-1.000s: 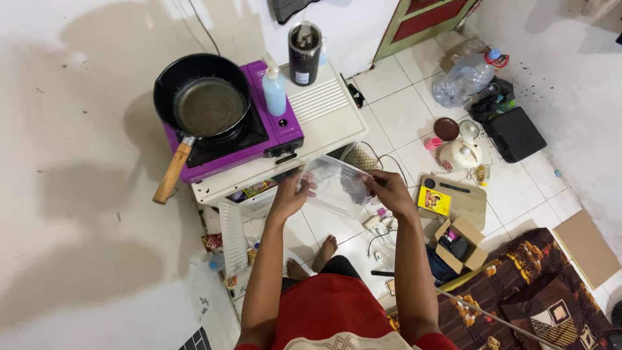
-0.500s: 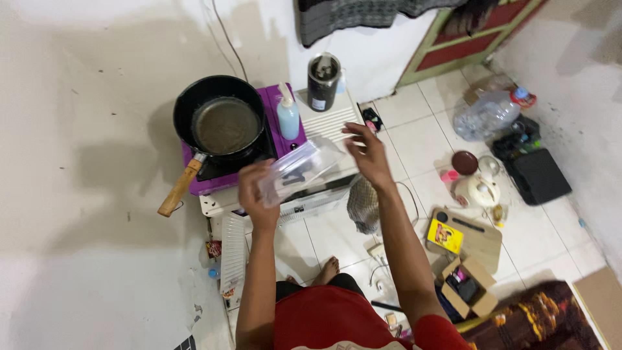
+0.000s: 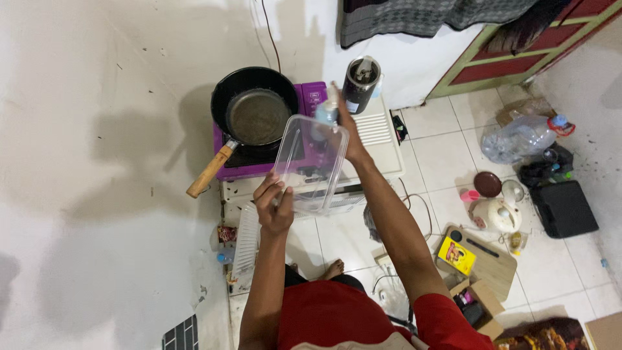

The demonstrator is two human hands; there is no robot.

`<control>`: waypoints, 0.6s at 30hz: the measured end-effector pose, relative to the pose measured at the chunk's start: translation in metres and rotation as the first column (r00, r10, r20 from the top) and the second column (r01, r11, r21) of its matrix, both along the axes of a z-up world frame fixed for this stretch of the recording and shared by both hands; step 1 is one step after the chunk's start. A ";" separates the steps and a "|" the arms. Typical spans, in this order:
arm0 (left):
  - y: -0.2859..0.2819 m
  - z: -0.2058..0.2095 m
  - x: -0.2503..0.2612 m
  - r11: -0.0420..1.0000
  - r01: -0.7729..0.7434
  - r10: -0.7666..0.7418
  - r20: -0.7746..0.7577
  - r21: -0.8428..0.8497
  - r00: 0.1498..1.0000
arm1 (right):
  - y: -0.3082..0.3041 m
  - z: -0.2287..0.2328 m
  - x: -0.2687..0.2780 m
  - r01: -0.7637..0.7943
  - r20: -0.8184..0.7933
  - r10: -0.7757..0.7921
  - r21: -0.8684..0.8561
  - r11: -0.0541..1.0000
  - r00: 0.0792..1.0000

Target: The person picks up a clear plastic container and uses a cloth to wipe the inside and outside surfaces.

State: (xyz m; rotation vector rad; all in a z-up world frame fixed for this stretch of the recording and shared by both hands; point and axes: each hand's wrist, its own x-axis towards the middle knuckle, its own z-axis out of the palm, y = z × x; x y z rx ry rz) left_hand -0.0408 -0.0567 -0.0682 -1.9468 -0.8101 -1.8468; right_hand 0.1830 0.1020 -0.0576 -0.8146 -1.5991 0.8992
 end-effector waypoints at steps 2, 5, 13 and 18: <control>0.004 0.005 -0.005 1.000 0.004 -0.003 -0.027 0.012 1.000 | -0.019 -0.012 0.011 0.017 -0.073 -0.021 -0.060 0.998 0.997; 0.022 0.013 -0.007 0.998 0.026 -0.022 -0.066 0.056 0.998 | -0.053 -0.008 0.023 0.245 -0.157 -0.242 0.003 0.969 0.958; 0.083 0.005 0.011 0.976 0.128 -0.087 -0.222 0.174 0.971 | -0.221 0.092 0.040 0.110 -0.324 -0.174 -0.208 0.972 0.930; 0.084 0.033 0.025 0.911 0.111 0.016 -0.302 0.398 0.953 | -0.273 0.134 0.026 -0.039 -0.258 -0.042 -0.301 0.953 0.965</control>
